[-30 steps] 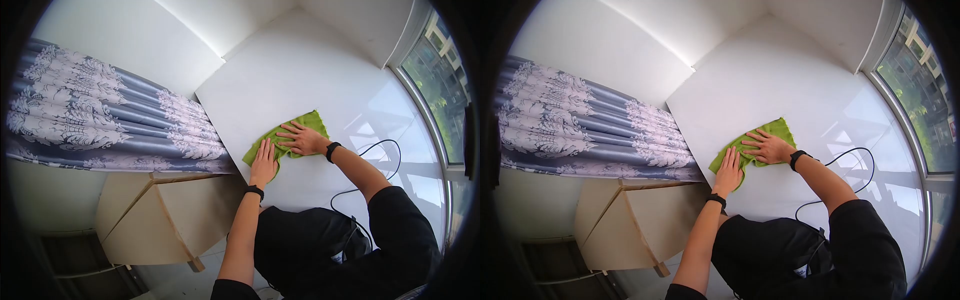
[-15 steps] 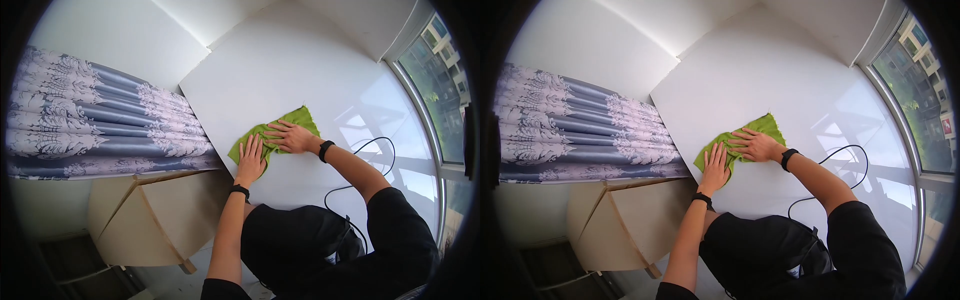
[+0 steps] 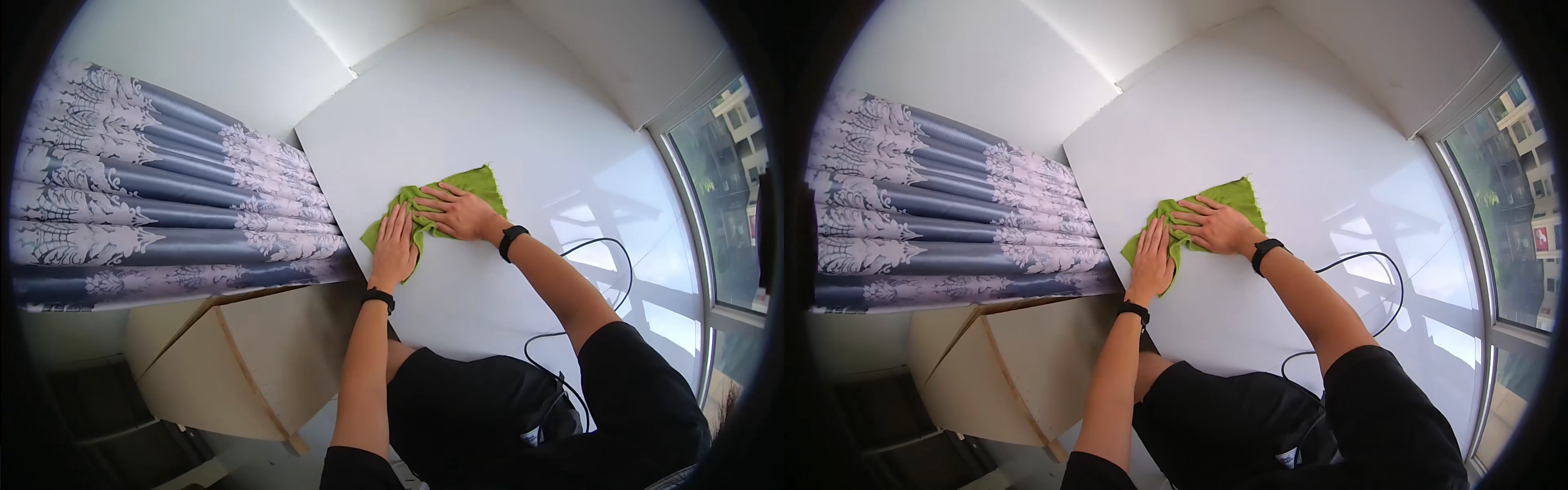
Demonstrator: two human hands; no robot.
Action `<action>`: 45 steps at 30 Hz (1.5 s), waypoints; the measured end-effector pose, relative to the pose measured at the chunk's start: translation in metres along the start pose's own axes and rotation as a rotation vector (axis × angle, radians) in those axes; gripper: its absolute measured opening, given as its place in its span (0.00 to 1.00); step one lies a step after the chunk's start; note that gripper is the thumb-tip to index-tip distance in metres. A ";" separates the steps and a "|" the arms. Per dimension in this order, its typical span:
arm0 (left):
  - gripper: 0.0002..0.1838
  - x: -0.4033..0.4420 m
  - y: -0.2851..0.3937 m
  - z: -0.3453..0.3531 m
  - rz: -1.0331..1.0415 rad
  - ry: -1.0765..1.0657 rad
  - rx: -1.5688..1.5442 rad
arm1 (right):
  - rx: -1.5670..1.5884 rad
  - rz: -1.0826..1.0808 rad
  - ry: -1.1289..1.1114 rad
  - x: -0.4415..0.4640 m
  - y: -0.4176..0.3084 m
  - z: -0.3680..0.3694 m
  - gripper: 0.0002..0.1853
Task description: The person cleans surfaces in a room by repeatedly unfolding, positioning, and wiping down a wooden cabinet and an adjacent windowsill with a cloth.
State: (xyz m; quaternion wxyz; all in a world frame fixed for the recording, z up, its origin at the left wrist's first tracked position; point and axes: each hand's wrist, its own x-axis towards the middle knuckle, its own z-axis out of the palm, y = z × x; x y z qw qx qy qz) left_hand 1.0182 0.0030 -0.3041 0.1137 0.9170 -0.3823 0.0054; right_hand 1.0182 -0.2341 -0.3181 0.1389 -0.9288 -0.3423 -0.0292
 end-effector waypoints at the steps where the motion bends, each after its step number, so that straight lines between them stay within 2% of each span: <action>1: 0.34 0.002 -0.004 0.000 -0.007 0.004 -0.003 | 0.004 0.002 0.004 0.005 0.002 0.001 0.25; 36: 0.31 0.062 -0.143 0.001 -0.341 0.215 0.042 | -0.118 -0.059 -0.039 0.194 0.073 0.020 0.27; 37: 0.31 0.052 -0.134 -0.005 -0.390 0.142 0.022 | -0.053 -0.070 -0.077 0.191 0.067 0.024 0.27; 45: 0.29 0.058 -0.134 -0.015 -0.474 0.097 0.096 | 0.070 -0.116 -0.091 0.203 0.070 0.018 0.27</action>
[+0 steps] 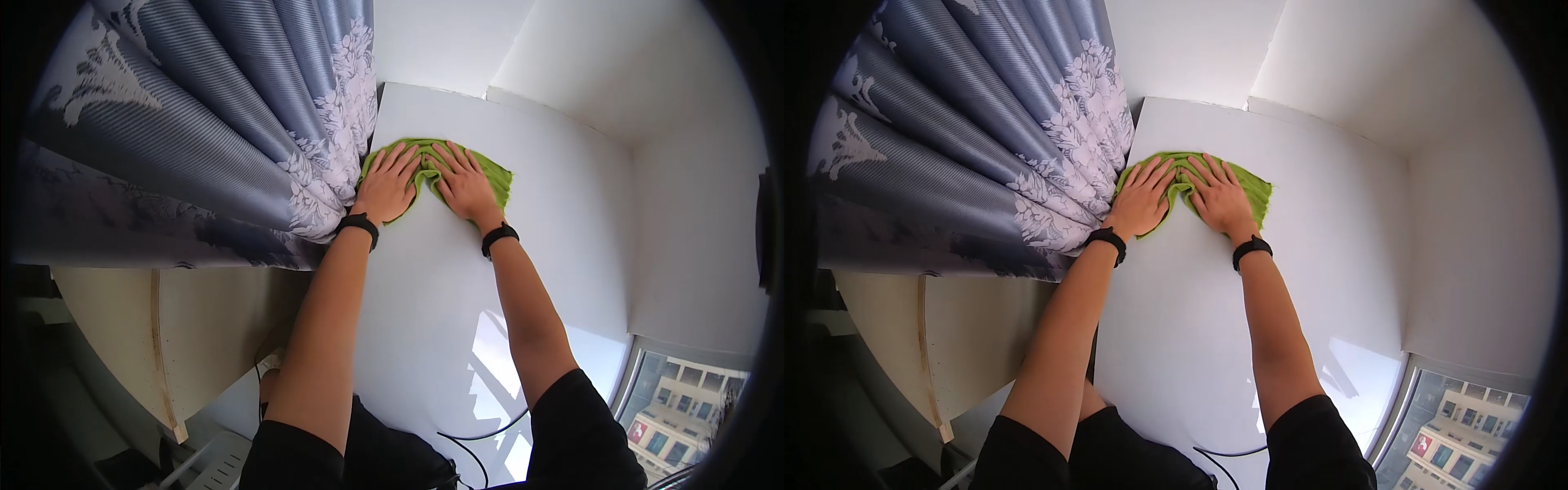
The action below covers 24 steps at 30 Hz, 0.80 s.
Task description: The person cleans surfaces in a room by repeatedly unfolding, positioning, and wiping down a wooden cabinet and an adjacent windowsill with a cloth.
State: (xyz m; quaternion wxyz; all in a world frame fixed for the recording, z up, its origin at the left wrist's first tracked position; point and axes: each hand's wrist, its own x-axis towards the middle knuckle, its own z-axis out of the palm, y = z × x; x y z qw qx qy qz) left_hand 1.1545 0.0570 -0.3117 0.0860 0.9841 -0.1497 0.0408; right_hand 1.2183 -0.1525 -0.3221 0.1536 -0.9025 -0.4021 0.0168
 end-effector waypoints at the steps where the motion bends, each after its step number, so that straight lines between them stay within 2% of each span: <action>1: 0.29 0.002 0.000 0.000 -0.013 -0.008 0.018 | 0.004 0.002 -0.002 0.002 0.001 -0.001 0.27; 24: 0.29 0.054 -0.041 0.026 -0.186 -0.136 0.019 | -0.007 0.032 -0.015 0.067 0.032 0.041 0.26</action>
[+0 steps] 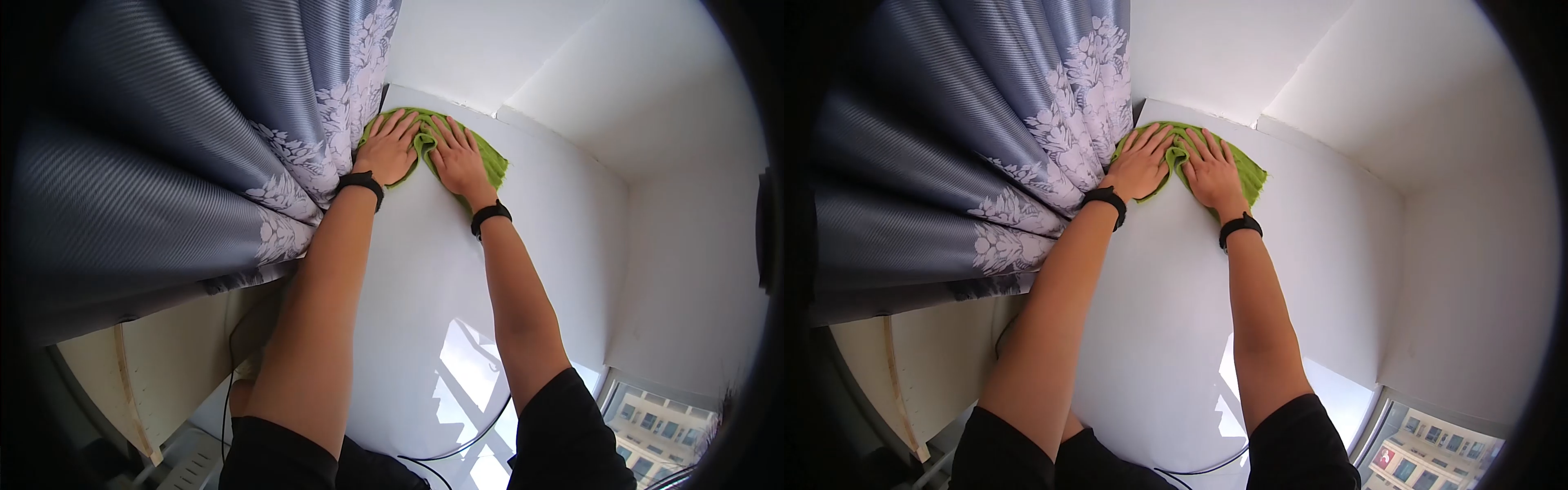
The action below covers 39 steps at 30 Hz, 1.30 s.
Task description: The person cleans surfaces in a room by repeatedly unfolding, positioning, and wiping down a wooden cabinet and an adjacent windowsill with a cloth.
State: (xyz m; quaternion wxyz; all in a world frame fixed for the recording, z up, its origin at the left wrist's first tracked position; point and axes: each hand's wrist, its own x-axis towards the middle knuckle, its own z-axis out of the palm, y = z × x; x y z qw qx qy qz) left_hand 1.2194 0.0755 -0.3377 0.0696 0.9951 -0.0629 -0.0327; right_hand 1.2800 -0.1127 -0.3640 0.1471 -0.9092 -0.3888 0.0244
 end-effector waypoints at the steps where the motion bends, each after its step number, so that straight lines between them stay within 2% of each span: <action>1: 0.29 0.001 0.000 0.001 -0.006 0.009 -0.001 | 0.002 0.000 -0.007 0.002 0.001 0.000 0.26; 18: 0.30 0.018 0.010 0.008 -0.101 0.019 0.070 | 0.002 0.062 -0.034 0.013 0.005 0.003 0.26; 24: 0.31 0.019 0.019 -0.005 -0.188 -0.110 0.075 | 0.022 0.033 -0.054 0.022 0.011 0.002 0.26; 30: 0.31 0.014 0.035 0.003 -0.211 -0.099 0.079 | 0.001 0.019 -0.060 0.020 0.018 0.009 0.26; 31: 0.31 0.010 0.041 -0.011 -0.183 -0.156 0.248 | 0.005 0.025 -0.056 0.020 0.014 0.006 0.26; 39: 0.30 -0.010 0.051 -0.025 -0.257 -0.011 0.118 | 0.108 0.031 0.020 0.004 -0.009 -0.020 0.22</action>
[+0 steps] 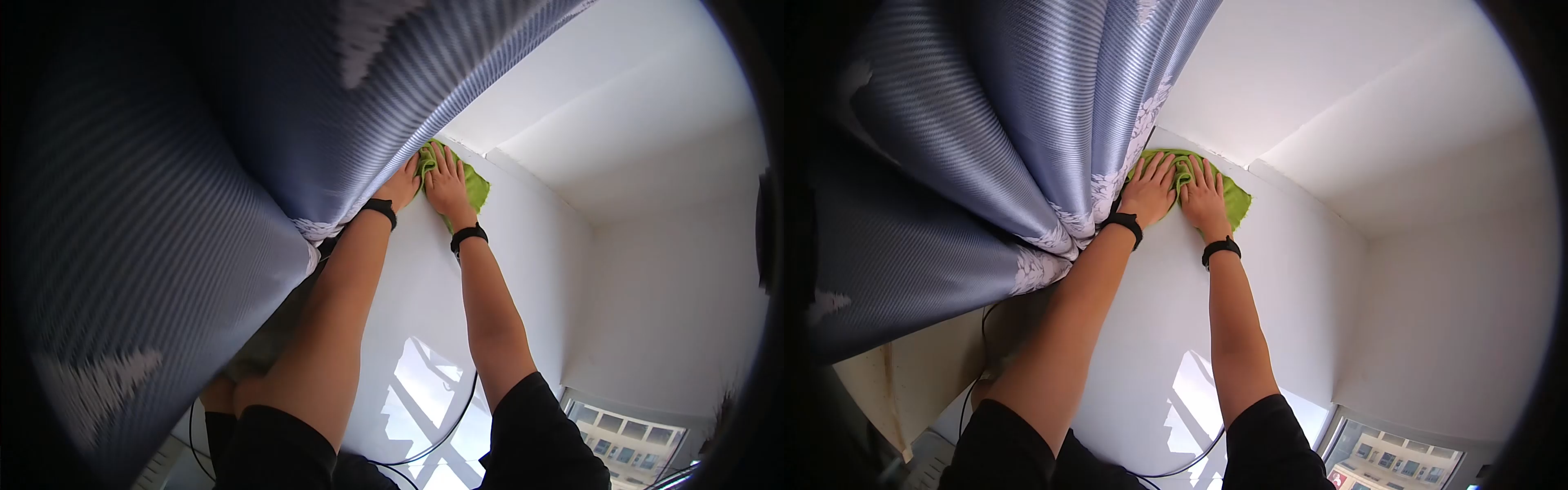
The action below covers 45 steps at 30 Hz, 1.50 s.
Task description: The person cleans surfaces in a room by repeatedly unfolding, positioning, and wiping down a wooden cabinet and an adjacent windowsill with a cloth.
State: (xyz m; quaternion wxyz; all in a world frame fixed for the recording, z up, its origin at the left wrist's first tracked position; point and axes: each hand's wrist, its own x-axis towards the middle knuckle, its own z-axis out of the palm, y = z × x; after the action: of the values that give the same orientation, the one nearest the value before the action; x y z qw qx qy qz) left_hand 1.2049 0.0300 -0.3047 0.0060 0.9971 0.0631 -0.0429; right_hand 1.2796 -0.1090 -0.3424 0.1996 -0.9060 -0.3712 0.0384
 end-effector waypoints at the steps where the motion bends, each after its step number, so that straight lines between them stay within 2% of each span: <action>1: 0.30 -0.002 0.000 0.000 -0.003 0.020 0.001 | -0.001 0.000 -0.001 -0.001 -0.001 -0.003 0.22; 5: 0.30 -0.015 0.003 -0.017 0.010 0.055 0.108 | -0.002 -0.027 0.054 -0.010 -0.014 -0.014 0.24; 19: 0.31 -0.081 0.014 -0.029 -0.042 0.289 0.109 | -0.109 -0.173 0.175 -0.052 -0.049 -0.044 0.28; 20: 0.33 -0.074 0.016 -0.026 -0.093 0.165 0.197 | -0.123 -0.185 0.174 -0.046 -0.045 -0.042 0.29; 23: 0.33 -0.091 0.019 -0.038 -0.088 0.155 0.152 | -0.151 -0.216 0.175 -0.055 -0.050 -0.046 0.29; 24: 0.32 -0.092 0.017 -0.032 -0.062 0.247 0.127 | -0.167 -0.224 0.169 -0.058 -0.051 -0.047 0.29; 26: 0.32 -0.091 0.014 -0.024 -0.062 0.243 0.186 | -0.165 -0.245 0.176 -0.063 -0.052 -0.048 0.30; 31: 0.32 -0.080 0.016 -0.009 -0.076 0.136 0.297 | -0.135 -0.251 0.148 -0.062 -0.038 -0.034 0.31; 37: 0.26 -0.070 0.037 -0.026 -0.151 -0.136 0.199 | -0.056 -0.287 0.159 -0.057 -0.016 -0.014 0.29; 40: 0.17 -0.126 0.064 -0.051 -0.178 -0.094 0.120 | 0.049 -0.440 0.295 -0.106 -0.040 -0.027 0.20; 41: 0.14 -0.123 0.051 -0.064 -0.073 -0.068 0.171 | 0.074 -0.492 0.310 -0.104 -0.049 -0.040 0.16; 43: 0.11 -0.160 0.049 -0.084 0.008 0.127 0.135 | -0.002 -0.456 0.282 -0.138 -0.053 -0.049 0.14; 45: 0.10 -0.202 0.034 -0.127 0.092 0.295 0.135 | -0.032 -0.316 0.267 -0.159 -0.050 -0.046 0.14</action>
State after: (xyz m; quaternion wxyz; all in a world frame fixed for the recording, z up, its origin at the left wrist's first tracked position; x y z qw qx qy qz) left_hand 1.0201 -0.0271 -0.1609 -0.0682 0.9925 0.0144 0.1001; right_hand 1.1422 -0.2014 -0.2931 0.2360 -0.8367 -0.4795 -0.1197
